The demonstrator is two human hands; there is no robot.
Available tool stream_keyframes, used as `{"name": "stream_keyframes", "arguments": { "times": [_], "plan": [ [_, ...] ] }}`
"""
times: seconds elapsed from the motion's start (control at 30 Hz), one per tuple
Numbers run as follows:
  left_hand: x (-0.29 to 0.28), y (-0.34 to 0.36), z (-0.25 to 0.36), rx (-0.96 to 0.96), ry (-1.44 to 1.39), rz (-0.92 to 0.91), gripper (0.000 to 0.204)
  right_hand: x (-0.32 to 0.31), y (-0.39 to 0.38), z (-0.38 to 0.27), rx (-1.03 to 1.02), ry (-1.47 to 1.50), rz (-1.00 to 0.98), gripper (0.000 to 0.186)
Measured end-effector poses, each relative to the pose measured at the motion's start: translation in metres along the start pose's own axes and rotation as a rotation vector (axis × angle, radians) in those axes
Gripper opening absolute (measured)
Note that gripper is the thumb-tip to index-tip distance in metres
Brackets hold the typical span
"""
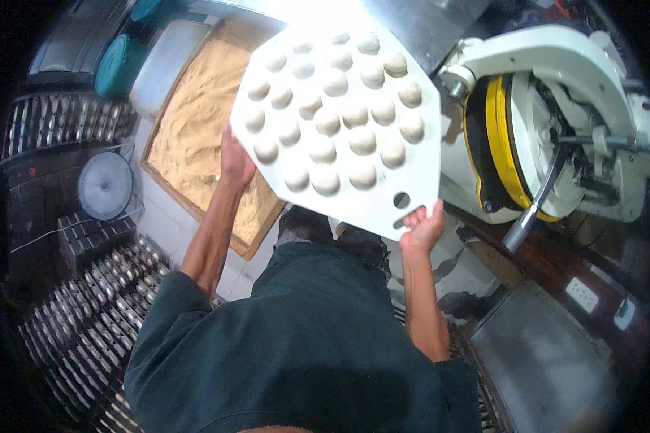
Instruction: The person uses a mechanical dough divider to portion dough, sprays water on a tray of dough balls, and then coats individual dough balls in flour or crumbs before placing them onto a baking sheet.
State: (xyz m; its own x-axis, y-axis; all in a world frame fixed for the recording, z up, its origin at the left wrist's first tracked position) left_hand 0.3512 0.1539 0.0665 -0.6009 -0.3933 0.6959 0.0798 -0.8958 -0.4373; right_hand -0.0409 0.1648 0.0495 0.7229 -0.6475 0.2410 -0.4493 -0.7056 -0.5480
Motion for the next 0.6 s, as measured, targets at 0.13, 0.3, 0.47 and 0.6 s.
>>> {"name": "stream_keyframes", "arguments": {
  "times": [0.13, 0.3, 0.47, 0.6],
  "plan": [
    [-0.005, 0.053, 0.037, 0.054, -0.022, -0.080, 0.063, 0.087, 0.010, 0.037, 0.006, -0.012, -0.244, 0.022],
    [-0.016, 0.073, 0.022, -0.046, 0.053, 0.107, 0.061, 0.143, 0.035, -0.001, -0.331, -1.008, -0.681, 0.035],
    [-0.001, 0.081, -0.003, -0.168, 0.248, 0.200, 0.047, 0.293, 0.128, -0.112, -1.242, -0.713, -0.441, 0.060],
    [0.026, 0.075, -0.014, -0.187, 0.330, 0.217, 0.038, 0.415, 0.249, -0.184, -1.303, -0.817, -0.195, 0.110]
  ]
}}
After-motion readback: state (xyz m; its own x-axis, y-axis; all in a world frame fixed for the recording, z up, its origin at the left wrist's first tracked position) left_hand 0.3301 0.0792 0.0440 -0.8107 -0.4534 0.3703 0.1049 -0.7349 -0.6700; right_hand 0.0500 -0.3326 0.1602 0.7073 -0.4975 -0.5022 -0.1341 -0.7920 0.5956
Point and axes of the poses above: each hand's wrist, its own y-axis towards the middle knuckle, its own x-axis out of the palm, z = x × y, the point moved 1 cm from there along y, towards the middle knuckle, and after that the axes turned 14 degrees about -x, right-handed, at the moved point
